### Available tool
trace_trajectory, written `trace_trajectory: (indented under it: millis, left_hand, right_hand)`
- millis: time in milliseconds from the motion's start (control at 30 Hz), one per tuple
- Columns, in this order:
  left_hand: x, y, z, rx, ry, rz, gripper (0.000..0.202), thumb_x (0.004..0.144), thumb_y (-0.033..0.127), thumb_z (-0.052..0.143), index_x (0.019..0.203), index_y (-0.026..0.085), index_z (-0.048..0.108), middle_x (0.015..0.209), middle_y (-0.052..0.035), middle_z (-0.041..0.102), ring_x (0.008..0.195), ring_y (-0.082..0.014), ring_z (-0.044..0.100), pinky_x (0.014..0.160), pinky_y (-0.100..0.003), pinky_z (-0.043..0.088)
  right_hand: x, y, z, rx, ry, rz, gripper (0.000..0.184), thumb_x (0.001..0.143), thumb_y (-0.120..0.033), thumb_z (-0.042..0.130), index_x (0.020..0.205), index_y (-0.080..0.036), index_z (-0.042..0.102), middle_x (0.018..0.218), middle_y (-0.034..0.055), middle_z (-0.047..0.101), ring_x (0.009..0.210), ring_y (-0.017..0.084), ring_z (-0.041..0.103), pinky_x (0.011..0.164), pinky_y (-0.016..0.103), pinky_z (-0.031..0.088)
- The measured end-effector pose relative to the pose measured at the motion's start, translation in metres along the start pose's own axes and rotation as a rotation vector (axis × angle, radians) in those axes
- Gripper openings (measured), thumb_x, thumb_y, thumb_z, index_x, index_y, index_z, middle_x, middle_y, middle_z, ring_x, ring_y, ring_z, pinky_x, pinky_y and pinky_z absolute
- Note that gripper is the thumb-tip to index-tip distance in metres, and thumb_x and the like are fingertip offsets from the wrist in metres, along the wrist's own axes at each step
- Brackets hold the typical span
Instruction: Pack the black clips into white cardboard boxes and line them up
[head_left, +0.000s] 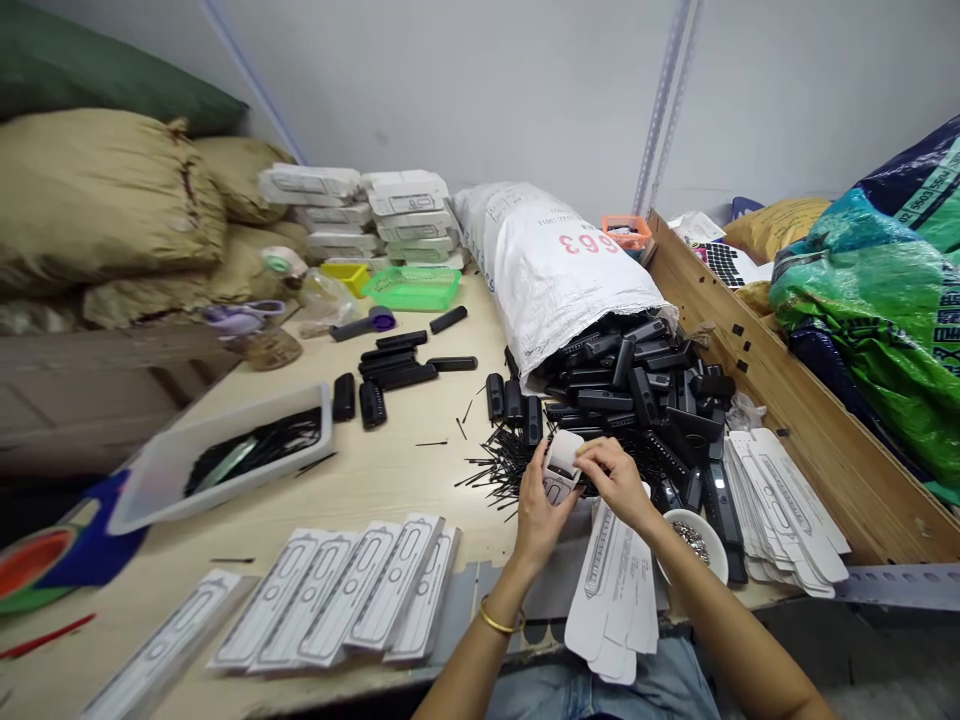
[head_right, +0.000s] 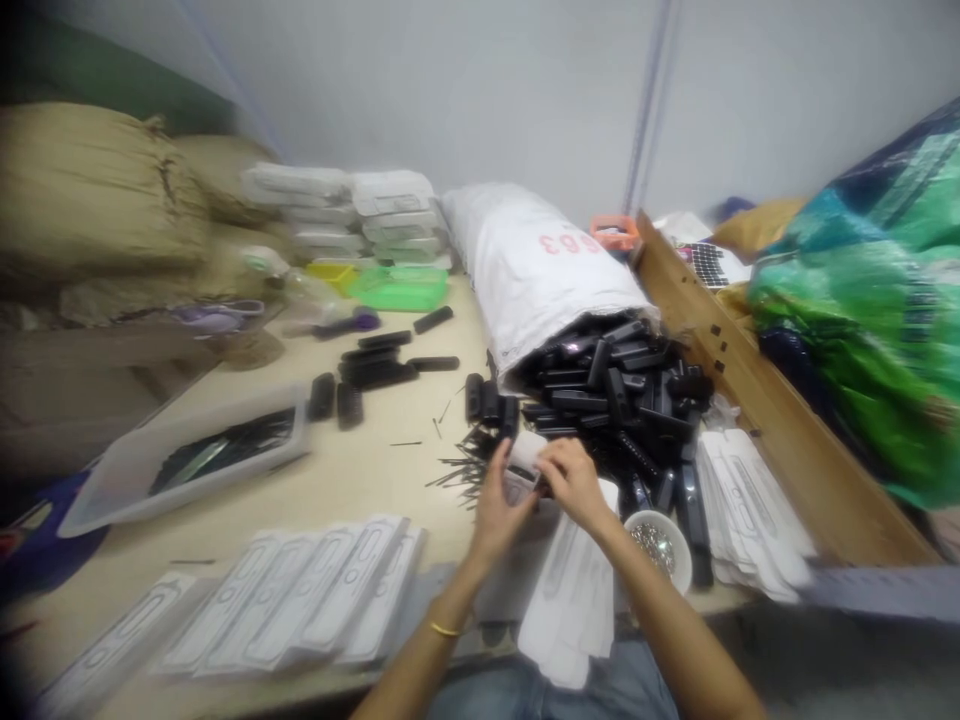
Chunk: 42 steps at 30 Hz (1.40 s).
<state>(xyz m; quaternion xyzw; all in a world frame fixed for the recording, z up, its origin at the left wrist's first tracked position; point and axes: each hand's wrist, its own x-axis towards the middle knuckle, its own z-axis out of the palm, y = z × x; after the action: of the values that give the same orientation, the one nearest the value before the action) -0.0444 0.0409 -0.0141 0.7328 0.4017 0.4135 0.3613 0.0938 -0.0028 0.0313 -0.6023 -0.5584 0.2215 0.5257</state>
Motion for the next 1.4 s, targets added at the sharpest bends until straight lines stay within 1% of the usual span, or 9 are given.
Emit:
trace_trajectory:
  millis: [167, 267, 433, 567, 833, 1000, 1200, 1300, 1400]
  left_hand:
    - [-0.014, -0.003, 0.005, -0.139, -0.111, 0.050, 0.032, 0.076, 0.025, 0.061, 0.107, 0.020, 0.051, 0.115, -0.0091, 0.054, 0.111, -0.0219, 0.050, 0.098, -0.038, 0.037]
    - [-0.019, -0.005, 0.009, -0.248, -0.155, -0.013, 0.048, 0.074, 0.024, 0.063, 0.118, 0.021, 0.043, 0.123, -0.0112, 0.050, 0.117, -0.0221, 0.047, 0.101, -0.039, 0.035]
    - [-0.019, 0.002, 0.008, -0.439, -0.152, -0.155, 0.073, 0.084, 0.028, 0.052, 0.141, 0.023, 0.006, 0.136, -0.0176, 0.040, 0.118, -0.0199, 0.049, 0.101, -0.039, 0.036]
    - [-0.019, 0.010, 0.003, -0.365, -0.164, -0.181, 0.084, 0.078, 0.026, 0.061, 0.142, 0.023, 0.007, 0.133, -0.0151, 0.044, 0.121, -0.0221, 0.047, 0.103, -0.042, 0.033]
    - [-0.011, 0.010, 0.006, -0.315, -0.131, -0.204, 0.058, 0.081, 0.029, 0.053, 0.129, 0.017, 0.024, 0.120, -0.0157, 0.053, 0.104, -0.0199, 0.058, 0.091, -0.038, 0.044]
    - [-0.012, 0.006, -0.047, 0.192, -0.123, -0.332, 0.049, 0.072, 0.044, 0.059, 0.110, 0.017, 0.043, 0.098, -0.0102, 0.062, 0.082, -0.0241, 0.062, 0.074, -0.040, 0.049]
    - [-0.042, -0.061, -0.127, 0.918, -0.002, -0.260, 0.048, 0.079, 0.039, 0.051, 0.115, 0.008, 0.056, 0.132, -0.0260, 0.042, 0.127, -0.0434, 0.029, 0.098, -0.063, 0.025]
    - [-0.038, -0.074, -0.136, 0.961, 0.039, -0.308, 0.049, 0.085, 0.033, 0.041, 0.127, 0.007, 0.048, 0.137, -0.0272, 0.036, 0.131, -0.0440, 0.023, 0.097, -0.066, 0.021]
    - [-0.002, -0.062, -0.112, 0.772, 0.097, -0.213, 0.047, 0.085, 0.028, 0.042, 0.128, 0.008, 0.046, 0.135, -0.0237, 0.038, 0.132, -0.0373, 0.024, 0.103, -0.059, 0.020]
  right_hand:
    - [-0.005, 0.013, 0.022, 0.099, 0.185, 0.174, 0.031, 0.077, -0.025, 0.060, 0.107, -0.020, 0.052, 0.098, 0.0037, 0.057, 0.083, 0.016, 0.054, 0.077, 0.029, 0.045]
    - [-0.015, 0.014, 0.043, 0.092, 0.300, 0.180, 0.028, 0.082, -0.024, 0.052, 0.109, -0.020, 0.050, 0.101, 0.0049, 0.058, 0.092, 0.017, 0.054, 0.083, 0.032, 0.043]
    - [-0.035, 0.000, 0.054, -0.029, 0.176, -0.087, 0.014, 0.087, -0.025, 0.048, 0.087, -0.020, 0.061, 0.093, 0.0058, 0.063, 0.095, 0.020, 0.053, 0.086, 0.035, 0.042]
    - [-0.032, -0.001, 0.048, -0.014, 0.210, 0.022, 0.017, 0.089, -0.024, 0.044, 0.093, -0.020, 0.060, 0.091, 0.0047, 0.062, 0.087, 0.017, 0.055, 0.078, 0.032, 0.045]
    - [-0.043, 0.009, 0.057, -0.053, 0.191, -0.202, 0.026, 0.089, -0.021, 0.044, 0.110, -0.021, 0.059, 0.119, 0.0081, 0.058, 0.116, 0.021, 0.047, 0.099, 0.042, 0.038]
    - [-0.048, 0.014, 0.021, 0.084, 0.112, 0.076, 0.028, 0.091, -0.029, 0.042, 0.113, -0.022, 0.058, 0.122, 0.0074, 0.057, 0.115, 0.020, 0.051, 0.099, 0.039, 0.040]
    - [-0.069, 0.032, -0.062, -0.143, 0.281, 0.249, 0.029, 0.089, -0.037, 0.044, 0.102, -0.020, 0.062, 0.105, 0.0083, 0.063, 0.100, 0.022, 0.056, 0.088, 0.037, 0.043]
    - [-0.094, 0.049, -0.099, -0.398, 0.218, 0.307, 0.025, 0.087, -0.037, 0.044, 0.092, -0.020, 0.062, 0.095, 0.0081, 0.064, 0.088, 0.021, 0.057, 0.080, 0.034, 0.043]
    - [-0.121, 0.068, -0.116, -0.679, -0.058, 0.412, 0.018, 0.083, -0.028, 0.046, 0.081, -0.020, 0.061, 0.081, 0.0070, 0.064, 0.077, 0.022, 0.056, 0.069, 0.032, 0.040]
